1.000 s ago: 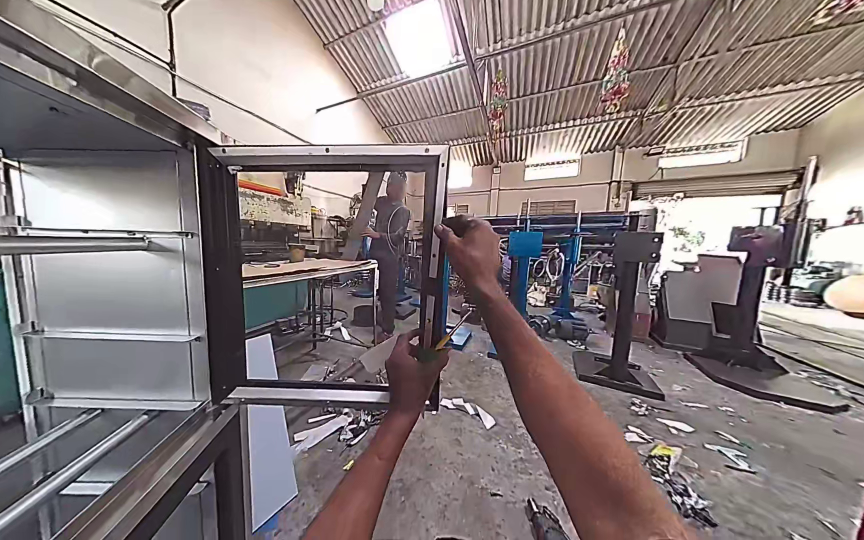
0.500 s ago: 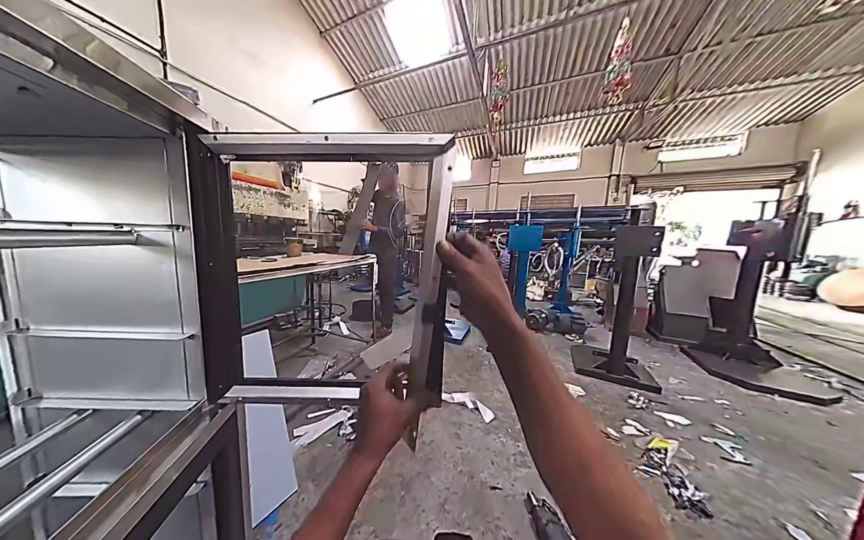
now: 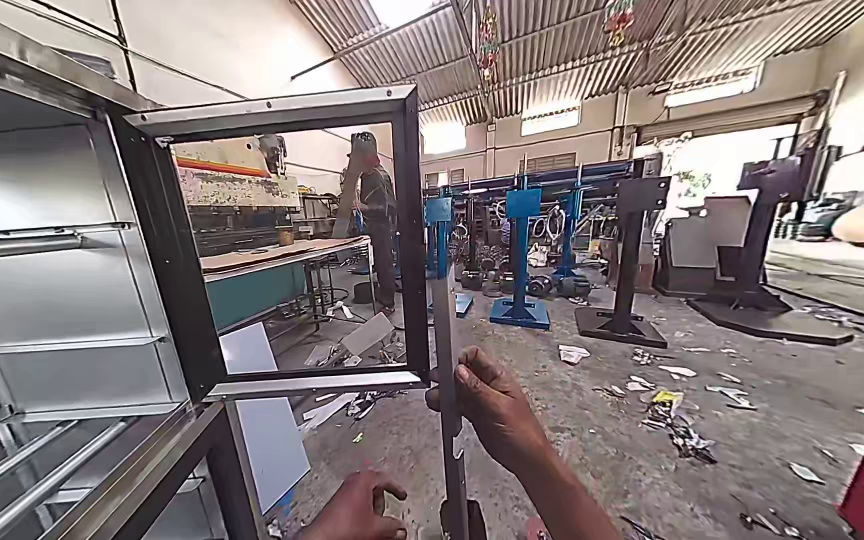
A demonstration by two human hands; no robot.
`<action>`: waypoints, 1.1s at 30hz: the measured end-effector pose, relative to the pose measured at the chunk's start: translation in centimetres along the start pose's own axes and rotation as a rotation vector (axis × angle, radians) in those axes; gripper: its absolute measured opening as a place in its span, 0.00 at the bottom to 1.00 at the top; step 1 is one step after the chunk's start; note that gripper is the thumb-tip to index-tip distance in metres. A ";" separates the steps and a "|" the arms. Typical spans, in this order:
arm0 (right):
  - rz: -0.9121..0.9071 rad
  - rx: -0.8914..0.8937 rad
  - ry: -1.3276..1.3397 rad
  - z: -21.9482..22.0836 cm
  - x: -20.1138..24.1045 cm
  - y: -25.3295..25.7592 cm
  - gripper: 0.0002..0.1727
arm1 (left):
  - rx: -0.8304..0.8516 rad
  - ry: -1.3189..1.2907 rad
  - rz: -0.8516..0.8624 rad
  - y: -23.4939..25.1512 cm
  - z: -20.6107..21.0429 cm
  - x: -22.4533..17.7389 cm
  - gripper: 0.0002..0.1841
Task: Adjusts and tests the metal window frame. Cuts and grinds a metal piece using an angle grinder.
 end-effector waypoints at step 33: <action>1.027 -0.401 -1.444 -28.9 -34.0 -31.3 0.33 | -0.105 -0.281 -0.324 14.5 17.3 23.4 0.15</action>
Point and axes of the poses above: each hand's wrist, its own y-axis towards the middle knuckle, its own z-axis out of the palm, x = y × z, the point moved 1 cm from there along y, towards the middle knuckle, and after that the axes turned 14 degrees about -y, right-handed, at the moved point
